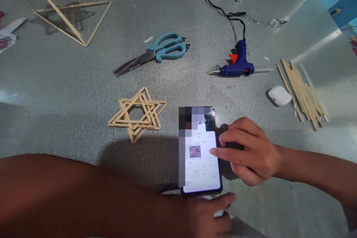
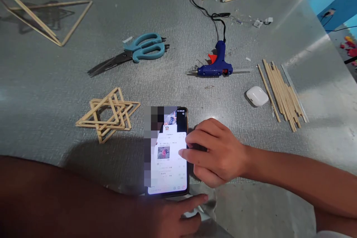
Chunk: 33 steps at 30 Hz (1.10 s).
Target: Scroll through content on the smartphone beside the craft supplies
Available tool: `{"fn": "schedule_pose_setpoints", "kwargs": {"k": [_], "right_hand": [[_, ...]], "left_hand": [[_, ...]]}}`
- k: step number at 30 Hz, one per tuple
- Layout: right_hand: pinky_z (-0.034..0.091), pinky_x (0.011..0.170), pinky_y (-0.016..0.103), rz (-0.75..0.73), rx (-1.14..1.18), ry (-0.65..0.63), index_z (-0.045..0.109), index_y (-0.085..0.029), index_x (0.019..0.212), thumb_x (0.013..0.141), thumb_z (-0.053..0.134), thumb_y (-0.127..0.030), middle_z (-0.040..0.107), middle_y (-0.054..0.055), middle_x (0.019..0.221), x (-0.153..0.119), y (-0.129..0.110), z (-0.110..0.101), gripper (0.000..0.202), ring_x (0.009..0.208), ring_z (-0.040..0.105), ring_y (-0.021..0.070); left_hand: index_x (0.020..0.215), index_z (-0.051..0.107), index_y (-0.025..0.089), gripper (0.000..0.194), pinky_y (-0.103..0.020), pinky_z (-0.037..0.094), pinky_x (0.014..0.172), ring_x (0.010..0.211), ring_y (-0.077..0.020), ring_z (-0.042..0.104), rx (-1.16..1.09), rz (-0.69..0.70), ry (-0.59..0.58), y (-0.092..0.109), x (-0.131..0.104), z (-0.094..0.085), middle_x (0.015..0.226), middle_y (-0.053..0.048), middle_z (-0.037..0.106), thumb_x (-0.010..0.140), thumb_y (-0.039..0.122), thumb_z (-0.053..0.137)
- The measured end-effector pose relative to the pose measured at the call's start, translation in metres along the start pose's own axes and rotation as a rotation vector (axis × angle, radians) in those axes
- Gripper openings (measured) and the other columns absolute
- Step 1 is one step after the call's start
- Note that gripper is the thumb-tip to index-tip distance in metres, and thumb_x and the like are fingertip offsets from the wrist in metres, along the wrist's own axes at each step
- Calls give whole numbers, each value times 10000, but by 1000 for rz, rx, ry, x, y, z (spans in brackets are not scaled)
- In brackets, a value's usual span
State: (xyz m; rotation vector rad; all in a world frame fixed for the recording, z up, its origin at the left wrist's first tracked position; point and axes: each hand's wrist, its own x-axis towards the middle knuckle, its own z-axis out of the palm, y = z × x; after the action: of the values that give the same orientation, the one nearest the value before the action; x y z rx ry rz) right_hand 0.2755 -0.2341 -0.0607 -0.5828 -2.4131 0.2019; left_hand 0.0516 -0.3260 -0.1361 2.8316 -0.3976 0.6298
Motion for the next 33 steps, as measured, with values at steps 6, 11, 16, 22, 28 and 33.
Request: {"fn": "schedule_pose_setpoints", "kwargs": {"k": [6, 11, 16, 22, 28, 33], "right_hand": [[478, 748, 382, -96, 18, 17, 773, -125, 1163, 864, 488, -113, 612, 64, 959, -1, 0, 0, 413, 852, 534, 216], [470, 737, 360, -115, 30, 13, 794, -174, 1107, 923, 433, -139, 603, 35, 940, -1, 0, 2, 406, 815, 519, 195], [454, 712, 360, -167, 62, -14, 807, -176, 1076, 971, 409, -175, 598, 38, 921, 0, 1, -1, 411, 790, 497, 196], [444, 674, 368, -207, 104, -50, 811, -155, 1071, 1002, 461, -222, 613, 50, 892, 1, 2, 0, 363, 772, 500, 203], [467, 688, 366, -186, 81, -122, 772, -153, 1107, 983, 485, -202, 643, 38, 878, -1, 0, -1, 317, 775, 524, 204], [484, 735, 379, -11, -23, -105, 720, -138, 1210, 945, 479, -140, 666, 58, 958, -2, 0, 0, 358, 848, 565, 217]], "left_hand": [[786, 782, 297, 64, -458, 505, 1218, 1145, -295, 707, -46, -1, 17, 14, -8, 26, 1075, -9, 775, 836, 290, 820], [868, 787, 315, 31, -418, 602, 1081, 1159, -272, 711, -68, -41, 1, 15, -10, 24, 1079, -4, 776, 879, 288, 779], [925, 827, 303, 114, -499, 388, 1326, 1105, -293, 701, -45, -5, 31, 6, 0, 11, 1094, -12, 772, 915, 297, 713], [904, 799, 326, 70, -468, 482, 1266, 1164, -275, 703, -35, -9, 62, -1, 4, 4, 1143, -5, 767, 913, 324, 730], [789, 715, 304, 147, -455, 538, 1212, 1095, -230, 707, -111, -32, 38, -3, 5, -3, 1071, 14, 766, 918, 286, 782], [773, 709, 269, 155, -608, 397, 1316, 890, -210, 651, -123, -73, 145, -5, 7, -3, 925, -19, 734, 898, 178, 732]]}}
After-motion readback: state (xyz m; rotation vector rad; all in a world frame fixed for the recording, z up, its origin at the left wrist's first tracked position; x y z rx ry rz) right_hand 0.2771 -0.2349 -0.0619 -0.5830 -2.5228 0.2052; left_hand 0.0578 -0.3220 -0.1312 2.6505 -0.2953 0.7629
